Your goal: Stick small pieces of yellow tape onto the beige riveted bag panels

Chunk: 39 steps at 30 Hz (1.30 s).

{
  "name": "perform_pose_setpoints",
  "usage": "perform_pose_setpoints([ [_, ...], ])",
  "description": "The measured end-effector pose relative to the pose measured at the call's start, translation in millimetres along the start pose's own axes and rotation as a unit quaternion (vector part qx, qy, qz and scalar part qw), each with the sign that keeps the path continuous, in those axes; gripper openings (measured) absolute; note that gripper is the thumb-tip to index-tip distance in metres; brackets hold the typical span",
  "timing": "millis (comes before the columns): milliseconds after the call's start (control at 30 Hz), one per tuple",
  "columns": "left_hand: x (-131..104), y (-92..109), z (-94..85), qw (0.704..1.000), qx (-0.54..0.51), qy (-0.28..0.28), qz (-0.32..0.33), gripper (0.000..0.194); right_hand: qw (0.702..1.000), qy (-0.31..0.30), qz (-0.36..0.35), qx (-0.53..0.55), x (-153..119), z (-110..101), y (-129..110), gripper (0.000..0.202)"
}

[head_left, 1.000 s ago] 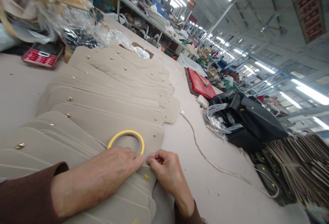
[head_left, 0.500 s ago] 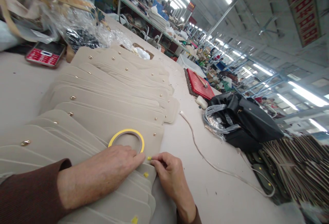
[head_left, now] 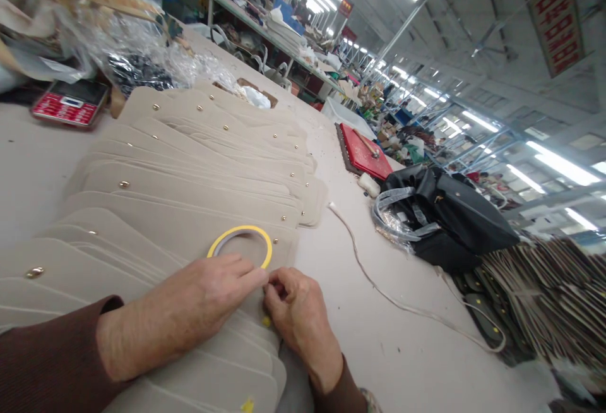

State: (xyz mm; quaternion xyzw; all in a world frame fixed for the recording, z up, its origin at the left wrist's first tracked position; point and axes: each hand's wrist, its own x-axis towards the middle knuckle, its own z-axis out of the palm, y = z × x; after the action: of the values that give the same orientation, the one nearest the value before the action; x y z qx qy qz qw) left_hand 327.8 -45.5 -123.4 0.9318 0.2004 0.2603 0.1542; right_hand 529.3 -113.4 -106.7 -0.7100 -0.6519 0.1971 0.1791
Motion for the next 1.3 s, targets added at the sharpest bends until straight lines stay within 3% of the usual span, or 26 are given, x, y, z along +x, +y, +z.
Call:
perform_pose_setpoints([
  [133, 6, -2, -13.5, 0.993, -0.043, 0.103, 0.037, 0.031, 0.996, -0.057, 0.007, 0.073, -4, -10, 4, 0.020],
  [200, 5, -2, -14.1, 0.991, -0.051, 0.122, 0.030, 0.030, 0.992, -0.071, -0.009, 0.108, -5, -17, 10, 0.021],
  [400, -3, -3, -1.6, 0.995, -0.030, 0.094, -0.022, 0.045, 0.958, 0.126, -0.152, 0.209, -8, -21, 7, 0.021],
  [567, -6, -2, 7.8, 0.997, -0.029, 0.068, -0.028, 0.040, 0.936, 0.172, -0.258, 0.165, -5, -11, -8, 0.016],
  [800, -7, -4, 9.9, 0.995, -0.074, 0.058, -0.040, 0.028, 0.926, 0.232, -0.289, 0.077, -1, 6, -13, 0.022],
  [967, -2, -2, 3.5, 0.994, -0.098, 0.038, -0.042, 0.025, 0.922, 0.265, -0.276, 0.051, 0, 11, -15, 0.021],
  [1133, 1, -3, 7.9, 0.995, -0.068, 0.062, -0.040, 0.026, 0.929, 0.275, -0.229, 0.097, -1, 10, -15, 0.021],
  [1233, 3, -3, 5.7, 0.997, -0.018, 0.073, -0.025, 0.031, 0.946, 0.214, -0.107, 0.219, -1, 9, -22, 0.015],
  [1300, 4, -2, 1.8, 0.997, 0.002, 0.079, -0.012, 0.032, 0.931, 0.143, 0.005, 0.337, 2, 8, -29, 0.014],
])
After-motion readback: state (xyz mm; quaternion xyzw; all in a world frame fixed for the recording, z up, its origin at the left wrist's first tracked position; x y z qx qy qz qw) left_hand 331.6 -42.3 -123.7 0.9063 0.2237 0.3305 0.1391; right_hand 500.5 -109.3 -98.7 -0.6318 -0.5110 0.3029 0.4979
